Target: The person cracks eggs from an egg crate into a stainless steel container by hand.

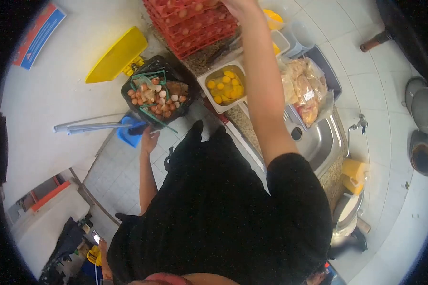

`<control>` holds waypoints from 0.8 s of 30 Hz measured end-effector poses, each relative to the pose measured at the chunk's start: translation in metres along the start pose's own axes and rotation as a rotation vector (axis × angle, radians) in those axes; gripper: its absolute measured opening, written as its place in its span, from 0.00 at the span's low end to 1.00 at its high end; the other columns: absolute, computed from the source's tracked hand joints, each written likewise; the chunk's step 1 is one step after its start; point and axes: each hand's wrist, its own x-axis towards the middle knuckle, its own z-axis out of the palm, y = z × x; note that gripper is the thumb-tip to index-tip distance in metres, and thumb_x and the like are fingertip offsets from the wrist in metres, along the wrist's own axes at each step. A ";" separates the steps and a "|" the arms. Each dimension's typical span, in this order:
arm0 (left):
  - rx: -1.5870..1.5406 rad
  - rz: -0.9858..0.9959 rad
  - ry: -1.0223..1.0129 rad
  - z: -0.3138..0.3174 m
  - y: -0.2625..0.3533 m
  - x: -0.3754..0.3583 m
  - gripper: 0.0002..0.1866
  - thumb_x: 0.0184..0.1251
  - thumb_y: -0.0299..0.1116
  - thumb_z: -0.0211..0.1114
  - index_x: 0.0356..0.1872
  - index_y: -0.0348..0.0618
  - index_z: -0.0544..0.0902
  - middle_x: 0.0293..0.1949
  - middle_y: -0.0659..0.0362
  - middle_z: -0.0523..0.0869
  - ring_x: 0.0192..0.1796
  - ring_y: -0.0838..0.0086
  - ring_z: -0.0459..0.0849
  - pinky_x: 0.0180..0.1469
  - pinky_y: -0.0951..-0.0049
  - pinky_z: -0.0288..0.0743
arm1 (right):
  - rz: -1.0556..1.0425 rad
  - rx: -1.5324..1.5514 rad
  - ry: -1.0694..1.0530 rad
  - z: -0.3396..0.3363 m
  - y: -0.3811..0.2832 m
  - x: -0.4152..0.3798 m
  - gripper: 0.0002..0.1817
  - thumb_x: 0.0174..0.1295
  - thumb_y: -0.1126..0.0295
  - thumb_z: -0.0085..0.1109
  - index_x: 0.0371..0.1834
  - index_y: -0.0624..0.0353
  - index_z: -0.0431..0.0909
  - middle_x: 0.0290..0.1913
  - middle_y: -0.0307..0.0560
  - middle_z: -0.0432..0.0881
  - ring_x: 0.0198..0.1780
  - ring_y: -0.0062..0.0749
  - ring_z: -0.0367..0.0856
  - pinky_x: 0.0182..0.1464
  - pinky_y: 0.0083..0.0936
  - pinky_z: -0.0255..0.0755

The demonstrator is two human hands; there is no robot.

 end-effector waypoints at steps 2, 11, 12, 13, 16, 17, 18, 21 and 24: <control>0.026 0.059 -0.048 -0.002 0.014 0.009 0.35 0.66 0.36 0.70 0.72 0.31 0.72 0.68 0.36 0.76 0.55 0.54 0.89 0.57 0.61 0.83 | 0.081 0.010 0.049 -0.048 0.002 -0.084 0.24 0.67 0.55 0.68 0.56 0.62 0.81 0.50 0.49 0.86 0.46 0.40 0.87 0.50 0.36 0.82; 0.039 0.327 -0.168 0.001 0.156 0.047 0.25 0.70 0.35 0.68 0.66 0.38 0.78 0.59 0.42 0.83 0.54 0.54 0.85 0.55 0.60 0.80 | 0.559 -0.493 0.409 -0.141 0.175 -0.394 0.26 0.55 0.66 0.82 0.51 0.64 0.78 0.50 0.49 0.86 0.50 0.33 0.86 0.54 0.30 0.81; 0.005 0.429 -0.142 0.007 0.168 0.052 0.24 0.70 0.34 0.68 0.66 0.38 0.78 0.59 0.43 0.83 0.53 0.55 0.86 0.54 0.62 0.80 | 0.557 -0.616 0.437 -0.138 0.187 -0.404 0.26 0.54 0.66 0.82 0.50 0.63 0.77 0.49 0.51 0.86 0.50 0.36 0.87 0.53 0.30 0.81; -0.023 0.420 -0.166 0.010 0.186 0.053 0.24 0.70 0.32 0.67 0.65 0.38 0.78 0.59 0.44 0.82 0.53 0.58 0.86 0.53 0.63 0.81 | 0.509 -0.664 0.473 -0.132 0.189 -0.407 0.25 0.55 0.66 0.81 0.50 0.64 0.77 0.49 0.53 0.86 0.49 0.40 0.87 0.53 0.32 0.81; -0.048 0.499 -0.199 0.017 0.249 0.051 0.23 0.70 0.29 0.67 0.65 0.39 0.79 0.60 0.47 0.82 0.52 0.63 0.86 0.52 0.67 0.81 | 0.345 -0.852 0.507 -0.120 0.194 -0.399 0.24 0.57 0.66 0.78 0.50 0.64 0.76 0.48 0.59 0.85 0.48 0.50 0.87 0.52 0.36 0.80; -0.012 0.594 -0.201 0.019 0.273 0.048 0.23 0.70 0.28 0.67 0.65 0.39 0.79 0.60 0.48 0.81 0.52 0.64 0.86 0.52 0.67 0.81 | 0.289 -0.941 0.482 -0.118 0.196 -0.396 0.23 0.58 0.66 0.77 0.50 0.64 0.76 0.47 0.61 0.85 0.48 0.53 0.86 0.52 0.37 0.80; 0.024 0.689 -0.202 0.023 0.292 0.045 0.22 0.70 0.28 0.67 0.65 0.39 0.79 0.60 0.48 0.81 0.52 0.65 0.87 0.51 0.68 0.81 | 0.230 -1.030 0.456 -0.119 0.198 -0.394 0.22 0.59 0.66 0.76 0.49 0.65 0.76 0.47 0.62 0.85 0.47 0.56 0.86 0.52 0.38 0.80; -0.115 0.701 -0.343 0.044 0.333 0.035 0.22 0.72 0.28 0.67 0.66 0.38 0.79 0.59 0.51 0.82 0.54 0.67 0.87 0.57 0.69 0.81 | -0.029 -1.354 0.361 -0.132 0.237 -0.407 0.18 0.67 0.66 0.69 0.55 0.62 0.78 0.47 0.56 0.88 0.47 0.47 0.88 0.50 0.40 0.81; -0.029 0.802 -0.518 0.066 0.346 0.037 0.22 0.73 0.30 0.67 0.66 0.40 0.79 0.61 0.52 0.81 0.53 0.68 0.87 0.55 0.69 0.81 | 0.383 -0.735 0.470 -0.126 0.209 -0.401 0.22 0.68 0.68 0.70 0.59 0.66 0.75 0.53 0.56 0.85 0.51 0.46 0.86 0.53 0.36 0.81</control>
